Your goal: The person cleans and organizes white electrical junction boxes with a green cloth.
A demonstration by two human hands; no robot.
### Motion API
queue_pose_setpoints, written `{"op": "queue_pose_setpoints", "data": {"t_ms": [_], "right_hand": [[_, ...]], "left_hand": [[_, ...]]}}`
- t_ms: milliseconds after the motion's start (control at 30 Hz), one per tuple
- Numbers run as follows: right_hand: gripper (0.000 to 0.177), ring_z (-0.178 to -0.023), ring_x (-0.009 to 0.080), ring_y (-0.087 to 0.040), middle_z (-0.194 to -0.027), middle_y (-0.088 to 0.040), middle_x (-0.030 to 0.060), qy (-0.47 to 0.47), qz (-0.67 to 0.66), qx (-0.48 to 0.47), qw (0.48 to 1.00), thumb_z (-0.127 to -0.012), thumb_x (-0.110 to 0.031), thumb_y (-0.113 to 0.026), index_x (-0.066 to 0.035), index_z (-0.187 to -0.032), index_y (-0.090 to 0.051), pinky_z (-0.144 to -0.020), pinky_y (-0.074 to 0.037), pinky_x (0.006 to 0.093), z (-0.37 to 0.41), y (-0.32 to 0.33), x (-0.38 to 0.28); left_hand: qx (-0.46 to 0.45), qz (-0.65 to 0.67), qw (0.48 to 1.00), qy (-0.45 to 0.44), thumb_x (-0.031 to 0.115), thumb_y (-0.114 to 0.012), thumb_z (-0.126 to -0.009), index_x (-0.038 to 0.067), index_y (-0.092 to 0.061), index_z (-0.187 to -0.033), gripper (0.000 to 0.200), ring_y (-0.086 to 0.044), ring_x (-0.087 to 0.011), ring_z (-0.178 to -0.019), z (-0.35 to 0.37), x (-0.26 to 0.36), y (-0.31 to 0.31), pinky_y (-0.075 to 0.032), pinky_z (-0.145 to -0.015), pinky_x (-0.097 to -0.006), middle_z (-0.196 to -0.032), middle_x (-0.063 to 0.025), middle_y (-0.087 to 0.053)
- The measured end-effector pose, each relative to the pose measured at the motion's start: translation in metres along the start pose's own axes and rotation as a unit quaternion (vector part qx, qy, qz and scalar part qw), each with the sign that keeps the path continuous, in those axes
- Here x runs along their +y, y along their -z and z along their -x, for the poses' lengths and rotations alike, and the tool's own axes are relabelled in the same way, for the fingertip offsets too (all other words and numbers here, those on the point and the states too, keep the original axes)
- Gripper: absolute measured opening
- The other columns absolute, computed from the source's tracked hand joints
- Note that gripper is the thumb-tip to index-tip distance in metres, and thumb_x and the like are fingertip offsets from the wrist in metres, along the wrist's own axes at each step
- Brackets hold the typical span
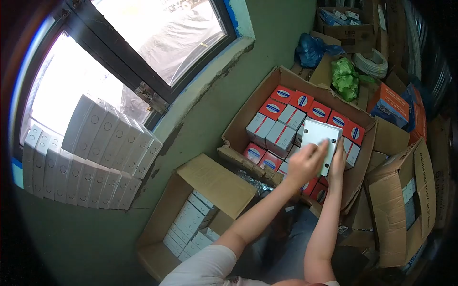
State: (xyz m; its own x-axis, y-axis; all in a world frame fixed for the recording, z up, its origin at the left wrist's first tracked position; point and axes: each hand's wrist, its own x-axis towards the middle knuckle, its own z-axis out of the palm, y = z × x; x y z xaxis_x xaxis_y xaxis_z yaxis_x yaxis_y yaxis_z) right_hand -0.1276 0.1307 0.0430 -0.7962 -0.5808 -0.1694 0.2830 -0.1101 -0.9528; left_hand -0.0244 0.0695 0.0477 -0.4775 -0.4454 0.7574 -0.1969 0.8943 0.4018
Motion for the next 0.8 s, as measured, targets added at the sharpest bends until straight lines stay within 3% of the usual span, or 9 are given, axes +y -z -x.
{"op": "queue_pose_setpoints", "data": {"t_ms": [67,133,200,267,333,467,533,667,800], "right_hand": [[0.062,-0.106,0.0203,-0.056,-0.117,-0.057,0.0121,0.007,-0.01,0.013,1.0,-0.101,-0.051,-0.034,0.003,-0.128,-0.049,-0.089,-0.044,0.0331,0.002,-0.003,-0.002],[0.062,-0.105,0.0204,-0.056,-0.117,-0.058,0.0122,0.004,-0.029,0.015,0.999,-0.101,-0.051,-0.034,0.003,-0.128,-0.05,-0.089,-0.044,0.0332,0.003,-0.005,0.0],[0.062,-0.105,0.0208,-0.057,-0.116,-0.058,0.0124,-0.006,-0.056,0.009,0.998,-0.101,-0.051,-0.035,0.003,-0.127,-0.05,-0.089,-0.045,0.0333,-0.002,-0.003,0.004],[0.061,-0.101,0.0199,-0.058,-0.111,-0.059,0.0104,-0.014,0.023,0.017,0.999,-0.1,-0.052,-0.037,0.002,-0.122,-0.055,-0.087,-0.045,0.0327,-0.008,0.009,0.013],[0.06,-0.097,0.0179,-0.057,-0.107,-0.061,0.0092,-0.004,-0.035,0.046,0.998,-0.1,-0.051,-0.037,0.002,-0.119,-0.058,-0.084,-0.045,0.0317,-0.006,0.005,0.014],[0.057,-0.096,0.0162,-0.057,-0.105,-0.063,0.0099,0.012,0.054,-0.081,0.995,-0.102,-0.046,-0.036,0.004,-0.119,-0.058,-0.084,-0.044,0.0306,0.0,0.0,0.006],[0.054,-0.093,0.0162,-0.058,-0.105,-0.064,0.0109,0.019,0.066,-0.074,0.995,-0.102,-0.044,-0.037,0.003,-0.118,-0.059,-0.083,-0.044,0.0301,0.001,-0.006,0.006],[0.051,-0.088,0.016,-0.057,-0.097,-0.064,0.0089,0.035,0.109,-0.052,0.992,-0.103,-0.043,-0.037,0.002,-0.11,-0.062,-0.08,-0.045,0.0309,0.002,-0.009,0.004],[0.047,-0.078,0.0144,-0.053,-0.083,-0.062,0.0069,0.073,0.146,-0.085,0.983,-0.103,-0.037,-0.039,0.004,-0.098,-0.061,-0.074,-0.044,0.0308,-0.002,0.0,0.014]], "left_hand": [[0.011,-0.021,0.995,0.102,0.012,-0.067,-0.083,0.008,-0.063,-0.122,0.039,-0.058,-0.0205,-0.056,-0.005,-0.018,0.002,-0.048,-0.051,-0.0318,-0.076,-0.0073,-0.058],[0.024,-0.041,0.991,0.125,0.015,-0.066,-0.085,0.008,-0.063,-0.122,0.037,-0.057,-0.0198,-0.058,0.0,-0.026,-0.004,-0.048,-0.051,-0.0318,-0.075,-0.0045,-0.056],[0.02,0.007,0.997,0.068,0.015,-0.067,-0.084,0.008,-0.064,-0.12,0.037,-0.058,-0.0189,-0.06,0.005,-0.01,-0.008,-0.048,-0.052,-0.031,-0.077,-0.0045,-0.057],[0.013,0.025,1.0,0.009,0.013,-0.069,-0.081,0.009,-0.065,-0.118,0.037,-0.057,-0.018,-0.061,0.007,0.02,-0.01,-0.048,-0.053,-0.031,-0.077,-0.0039,-0.056],[0.017,0.037,0.999,-0.021,0.014,-0.069,-0.082,0.009,-0.065,-0.119,0.038,-0.057,-0.0187,-0.06,0.0,0.024,-0.004,-0.047,-0.053,-0.0316,-0.077,-0.0038,-0.055],[0.026,-0.011,0.997,0.072,0.013,-0.066,-0.084,0.009,-0.065,-0.12,0.036,-0.058,-0.0211,-0.061,-0.003,-0.011,0.003,-0.047,-0.052,-0.0329,-0.077,-0.0049,-0.056],[0.041,-0.008,0.988,0.148,0.014,-0.066,-0.085,0.009,-0.064,-0.12,0.035,-0.059,-0.0222,-0.061,-0.004,-0.018,0.002,-0.047,-0.053,-0.0334,-0.076,-0.006,-0.056],[0.021,0.038,0.998,0.053,0.01,-0.068,-0.082,0.007,-0.064,-0.121,0.039,-0.06,-0.0229,-0.063,0.001,0.007,-0.001,-0.049,-0.058,-0.0339,-0.08,-0.0078,-0.058],[0.041,0.032,0.996,0.078,0.011,-0.066,-0.085,0.007,-0.065,-0.119,0.034,-0.06,-0.0209,-0.063,-0.003,-0.012,0.004,-0.049,-0.057,-0.0311,-0.078,-0.0079,-0.059]]}}
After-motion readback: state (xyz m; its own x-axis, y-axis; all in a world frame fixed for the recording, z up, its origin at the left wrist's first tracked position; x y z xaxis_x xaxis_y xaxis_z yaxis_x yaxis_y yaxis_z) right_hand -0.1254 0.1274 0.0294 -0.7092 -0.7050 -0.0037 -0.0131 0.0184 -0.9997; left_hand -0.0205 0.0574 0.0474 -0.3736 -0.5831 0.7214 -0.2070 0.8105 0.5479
